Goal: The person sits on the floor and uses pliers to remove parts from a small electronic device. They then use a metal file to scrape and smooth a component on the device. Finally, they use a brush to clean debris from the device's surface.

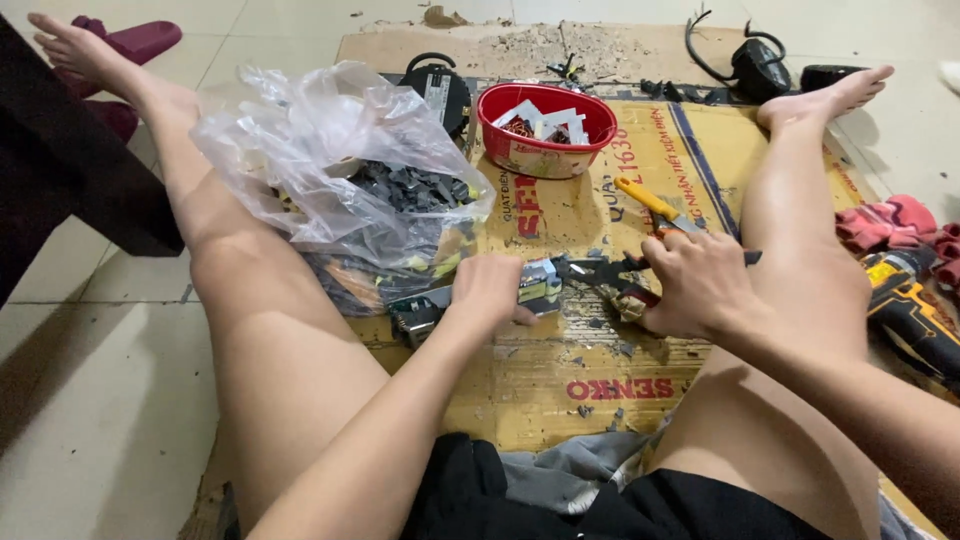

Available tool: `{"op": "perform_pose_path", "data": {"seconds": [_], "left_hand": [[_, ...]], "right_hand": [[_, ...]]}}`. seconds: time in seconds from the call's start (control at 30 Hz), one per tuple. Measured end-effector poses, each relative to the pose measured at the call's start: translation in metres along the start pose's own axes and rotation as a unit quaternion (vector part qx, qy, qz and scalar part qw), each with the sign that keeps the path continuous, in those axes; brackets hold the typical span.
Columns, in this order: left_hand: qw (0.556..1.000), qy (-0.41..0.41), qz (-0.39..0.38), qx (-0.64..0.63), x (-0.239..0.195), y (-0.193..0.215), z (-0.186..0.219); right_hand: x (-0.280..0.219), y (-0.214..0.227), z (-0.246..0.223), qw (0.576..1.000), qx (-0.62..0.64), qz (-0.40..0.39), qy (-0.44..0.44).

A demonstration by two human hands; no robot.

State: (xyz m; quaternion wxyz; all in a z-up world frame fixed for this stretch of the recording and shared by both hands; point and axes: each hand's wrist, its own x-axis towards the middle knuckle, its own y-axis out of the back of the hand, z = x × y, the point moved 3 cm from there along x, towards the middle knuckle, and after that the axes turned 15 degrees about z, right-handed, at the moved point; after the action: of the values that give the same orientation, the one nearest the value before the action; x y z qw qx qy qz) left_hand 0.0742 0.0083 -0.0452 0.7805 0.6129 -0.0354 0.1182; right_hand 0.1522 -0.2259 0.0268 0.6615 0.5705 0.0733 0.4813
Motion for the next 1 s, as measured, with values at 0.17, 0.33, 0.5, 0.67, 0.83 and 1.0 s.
{"op": "perform_pose_path", "data": {"seconds": [0.17,0.33,0.5,0.67,0.83,1.0], "left_hand": [[0.995,0.060,0.050,-0.058,-0.013,0.019,0.001],[0.983,0.093,0.138,-0.073,-0.038,0.041,0.008],[0.984,0.046,0.172,0.020,-0.038,0.004,0.008],[0.968,0.041,0.246,0.034,-0.043,0.007,0.019],[0.933,0.016,0.344,0.104,-0.052,0.003,0.030],[0.909,0.000,0.388,0.149,-0.056,-0.002,0.036]], "right_hand": [[-0.003,0.020,-0.021,0.953,0.149,-0.170,-0.200],[-0.042,-0.015,-0.047,0.793,0.373,-0.250,-0.412],[-0.059,0.015,-0.086,0.359,0.644,-0.350,-0.578],[-0.058,0.040,-0.124,0.092,0.765,-0.335,-0.542],[-0.055,0.061,-0.152,-0.167,0.858,-0.220,-0.433],[-0.056,0.064,-0.155,-0.229,0.841,-0.156,-0.465]]}}
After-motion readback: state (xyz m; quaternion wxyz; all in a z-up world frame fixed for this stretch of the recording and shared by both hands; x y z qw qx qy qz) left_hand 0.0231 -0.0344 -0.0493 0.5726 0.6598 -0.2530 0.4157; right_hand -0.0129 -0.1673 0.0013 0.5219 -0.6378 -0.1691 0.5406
